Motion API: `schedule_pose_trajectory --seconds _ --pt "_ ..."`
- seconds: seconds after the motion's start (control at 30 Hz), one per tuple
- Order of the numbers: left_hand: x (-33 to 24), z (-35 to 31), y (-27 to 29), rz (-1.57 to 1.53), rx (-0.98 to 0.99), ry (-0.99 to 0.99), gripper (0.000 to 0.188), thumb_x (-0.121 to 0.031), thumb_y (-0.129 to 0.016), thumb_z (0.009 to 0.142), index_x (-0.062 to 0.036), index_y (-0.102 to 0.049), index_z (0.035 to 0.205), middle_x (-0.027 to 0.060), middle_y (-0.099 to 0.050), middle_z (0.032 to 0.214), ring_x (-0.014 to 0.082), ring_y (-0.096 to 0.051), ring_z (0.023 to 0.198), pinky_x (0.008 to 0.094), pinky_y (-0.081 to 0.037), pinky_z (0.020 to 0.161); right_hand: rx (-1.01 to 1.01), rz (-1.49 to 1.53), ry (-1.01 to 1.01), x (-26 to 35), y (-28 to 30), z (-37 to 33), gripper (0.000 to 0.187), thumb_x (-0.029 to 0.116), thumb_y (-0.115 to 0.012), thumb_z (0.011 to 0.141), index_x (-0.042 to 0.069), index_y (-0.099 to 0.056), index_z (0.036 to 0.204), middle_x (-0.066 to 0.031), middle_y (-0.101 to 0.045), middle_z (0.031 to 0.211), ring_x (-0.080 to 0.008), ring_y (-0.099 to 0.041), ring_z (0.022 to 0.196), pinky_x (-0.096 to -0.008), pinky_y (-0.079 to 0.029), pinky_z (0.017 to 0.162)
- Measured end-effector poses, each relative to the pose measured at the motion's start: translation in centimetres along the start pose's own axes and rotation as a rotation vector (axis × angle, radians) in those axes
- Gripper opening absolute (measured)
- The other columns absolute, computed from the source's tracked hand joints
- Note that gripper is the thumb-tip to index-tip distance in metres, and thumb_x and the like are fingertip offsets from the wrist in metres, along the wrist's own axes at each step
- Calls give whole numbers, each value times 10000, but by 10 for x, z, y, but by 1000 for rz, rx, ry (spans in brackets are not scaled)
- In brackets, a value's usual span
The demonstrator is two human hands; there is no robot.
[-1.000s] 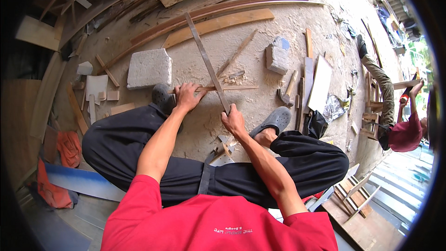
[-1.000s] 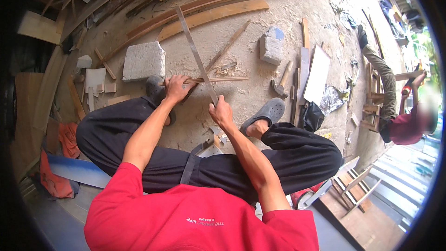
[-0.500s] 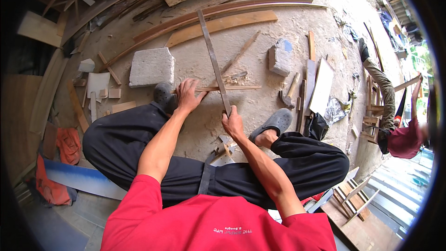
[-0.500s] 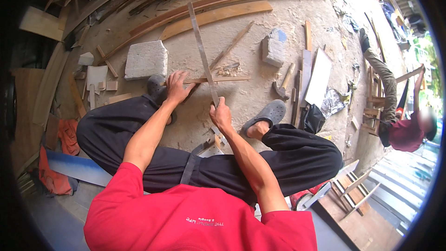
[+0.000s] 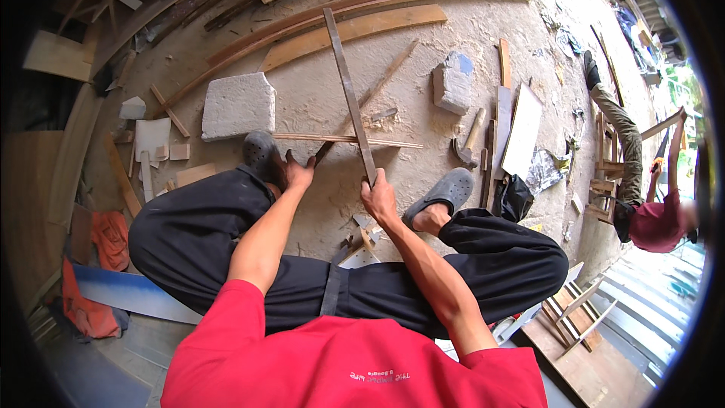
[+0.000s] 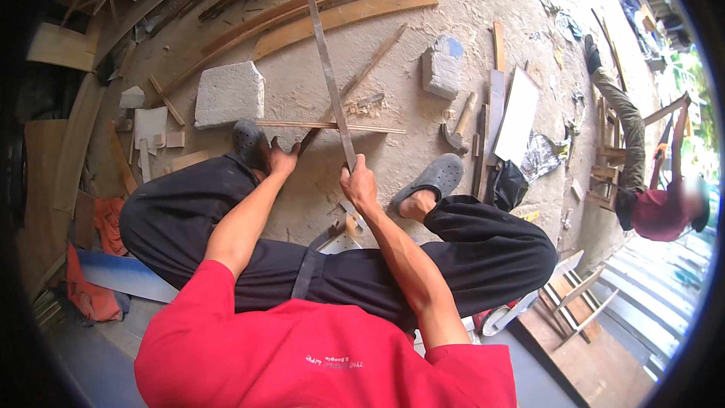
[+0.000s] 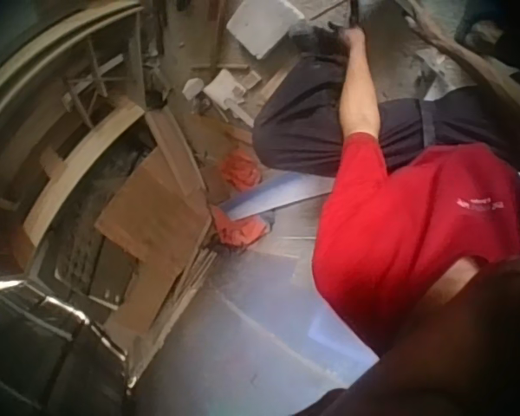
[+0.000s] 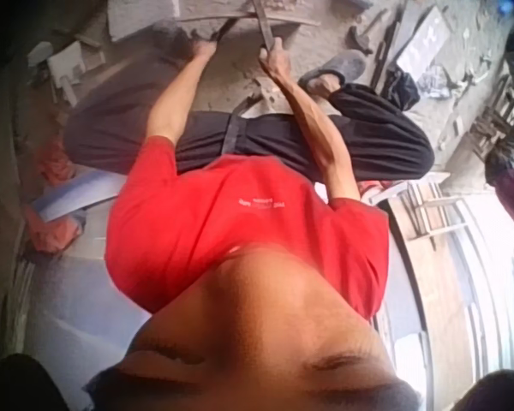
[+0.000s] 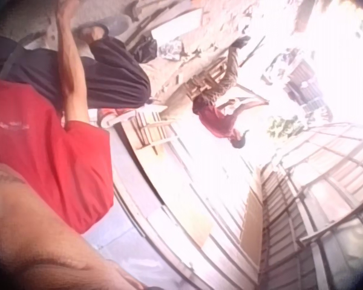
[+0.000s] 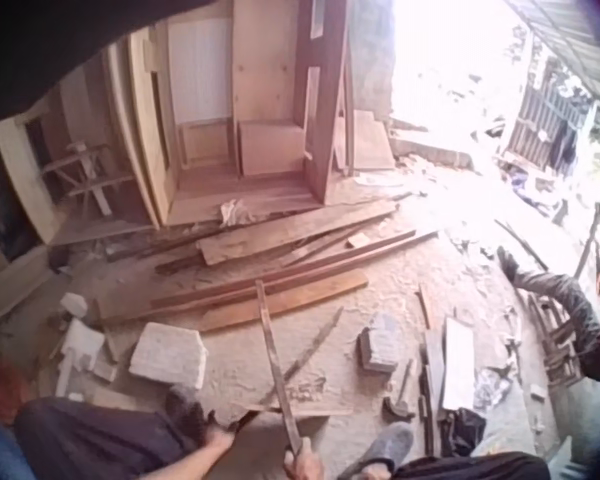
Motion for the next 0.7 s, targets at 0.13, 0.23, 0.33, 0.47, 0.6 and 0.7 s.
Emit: schedule_pose_trajectory --seconds 0.13,0.23,0.33,0.47,0.6,0.7 --pt "-10 7 -23 72 417 -124 635 -409 -713 806 -103 -504 1322 163 -500 1324 349 -499 1227 502 -456 975 -3 -8 4 -2 0 1 318 266 -552 893 54 -457 1109 -334 -631 830 -528 -607 822 -582 -465 752" --pt "-29 4 -20 189 568 -146 663 -378 -714 814 -143 -446 1373 177 -513 1307 345 -535 1190 493 -477 956 -5 18 -23 -8 -2 3 320 267 -557 895 59 -459 1117 -332 -631 835 -528 -606 825 -581 -466 752" --pt "-34 2 -18 282 510 -294 517 -185 -612 881 -148 -425 1362 151 -534 1245 338 -563 1151 477 -515 888 1 38 -29 -4 -1 2 321 268 -569 893 61 -466 1116 -331 -633 842 -529 -605 833 -578 -467 756" --pt "-36 -11 -26 252 429 -393 469 -58 -548 879 -115 -442 1332 135 -536 1199 319 -582 1112 460 -535 840 -8 58 -31 -5 5 3 308 247 -566 889 51 -466 1105 -327 -636 839 -526 -608 837 -576 -468 758" --pt "-39 -33 -42 199 362 -463 464 -38 -548 866 -79 -444 1316 144 -521 1187 315 -579 1110 454 -533 849 -8 62 -24 -8 12 8 305 233 -559 885 41 -464 1103 -329 -635 834 -526 -609 830 -571 -473 755" --pt "-46 -42 -50 137 400 -461 511 -94 -622 826 -56 -444 1303 161 -519 1190 340 -574 1103 472 -521 874 -30 66 -6 -13 17 6 307 235 -556 885 40 -463 1103 -332 -633 833 -527 -608 829 -572 -471 753"
Point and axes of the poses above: each hand's wrist, its own z-axis towards the middle knuckle, its own y-axis out of the back of the hand, x = y × z, the point moved 3 cm from there along z, towards the middle knuckle
